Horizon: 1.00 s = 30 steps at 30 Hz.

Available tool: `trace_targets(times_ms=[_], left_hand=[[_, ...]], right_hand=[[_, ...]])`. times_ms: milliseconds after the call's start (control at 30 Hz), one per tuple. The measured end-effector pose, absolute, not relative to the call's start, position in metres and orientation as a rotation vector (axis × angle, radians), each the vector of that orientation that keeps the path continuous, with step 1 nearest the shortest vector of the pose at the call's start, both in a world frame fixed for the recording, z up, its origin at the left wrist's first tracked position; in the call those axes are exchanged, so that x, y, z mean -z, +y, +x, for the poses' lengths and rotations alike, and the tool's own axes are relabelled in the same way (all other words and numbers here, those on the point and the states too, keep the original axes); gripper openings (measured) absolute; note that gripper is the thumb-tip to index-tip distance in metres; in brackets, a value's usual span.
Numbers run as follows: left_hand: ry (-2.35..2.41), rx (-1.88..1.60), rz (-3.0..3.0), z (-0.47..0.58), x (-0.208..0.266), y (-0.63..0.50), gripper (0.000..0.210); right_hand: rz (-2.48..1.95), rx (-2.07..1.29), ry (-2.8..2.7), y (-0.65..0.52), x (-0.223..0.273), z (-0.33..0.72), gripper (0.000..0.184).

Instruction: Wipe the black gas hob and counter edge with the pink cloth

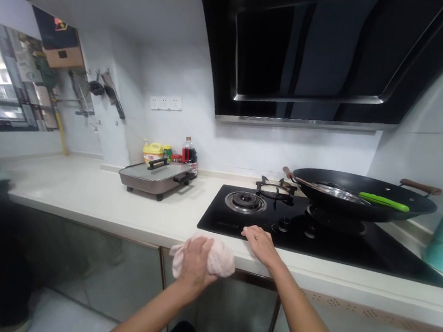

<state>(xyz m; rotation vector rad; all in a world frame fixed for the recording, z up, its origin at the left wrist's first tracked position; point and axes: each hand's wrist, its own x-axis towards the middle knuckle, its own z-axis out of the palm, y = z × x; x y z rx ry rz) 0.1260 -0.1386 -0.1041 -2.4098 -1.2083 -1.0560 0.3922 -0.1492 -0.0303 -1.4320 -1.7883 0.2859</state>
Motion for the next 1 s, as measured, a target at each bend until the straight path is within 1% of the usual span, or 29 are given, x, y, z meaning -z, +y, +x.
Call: trace_targets(times_ms=[100, 200, 333, 400, 500, 567, 600, 667, 700, 733, 800, 833, 867, 900, 967, 1000], left_hand=[[-1.2, 0.981, -2.519, 0.175, 0.094, -0.156, 0.105], [-1.166, 0.832, -2.646, 0.216, 0.074, -0.17, 0.104], [-1.077, 0.719, -2.722, 0.237, 0.049, -0.177, 0.091], [-1.001, 0.701, -2.744, 0.235, 0.045, -0.175, 0.087], [-0.95, 0.687, -2.739, 0.229, 0.047, -0.17, 0.089], [-0.925, 0.686, -2.769, 0.224, 0.048, -0.169, 0.094], [-0.889, 0.681, -2.813, 0.22, 0.047, -0.168, 0.097], [-0.76, 0.682, -2.96, 0.207, 0.038, -0.164, 0.1], [-0.685, 0.691, -3.056, 0.197, 0.032, -0.161, 0.095], [-0.621, 0.705, -3.159, 0.186, 0.024, -0.155, 0.084], [-0.622, 0.838, -3.304, 0.159, 0.007, -0.139, 0.052], [-0.715, 0.948, -3.309, 0.144, -0.001, -0.128, 0.039], [-0.889, 1.105, -3.217, 0.129, -0.008, -0.116, 0.034], [-1.082, 1.205, -3.071, 0.116, -0.014, -0.103, 0.034], [-1.462, 1.212, -2.743, 0.093, -0.019, -0.08, 0.034], [-1.574, 1.18, -2.647, 0.086, -0.018, -0.069, 0.034]], right_hand=[[-1.417, -0.315, -1.749, -0.151, 0.031, 0.393, 0.065], [-1.401, -0.34, -1.686, -0.152, 0.032, 0.396, 0.067], [-1.39, -0.322, -1.562, -0.159, 0.028, 0.402, 0.075], [-1.351, -0.266, -1.519, -0.168, 0.023, 0.401, 0.07], [-1.23, -0.164, -1.551, -0.191, 0.019, 0.39, 0.05], [-1.198, -0.129, -1.678, -0.207, 0.023, 0.381, 0.04], [-1.214, -0.118, -1.757, -0.214, 0.027, 0.377, 0.038], [-1.284, -0.085, -1.879, -0.222, 0.037, 0.372, 0.043], [-1.326, -0.056, -1.914, -0.225, 0.041, 0.371, 0.046], [-1.366, -0.02, -1.94, -0.226, 0.045, 0.371, 0.049], [-1.451, 0.083, -1.984, -0.224, 0.049, 0.369, 0.049], [-1.502, 0.149, -2.013, -0.222, 0.05, 0.365, 0.051], [-1.562, 0.226, -2.042, -0.22, 0.049, 0.358, 0.053], [-1.625, 0.314, -2.069, -0.217, 0.047, 0.349, 0.057], [-1.747, 0.503, -2.113, -0.209, 0.044, 0.323, 0.062], [-1.79, 0.583, -2.13, -0.204, 0.042, 0.307, 0.058]])
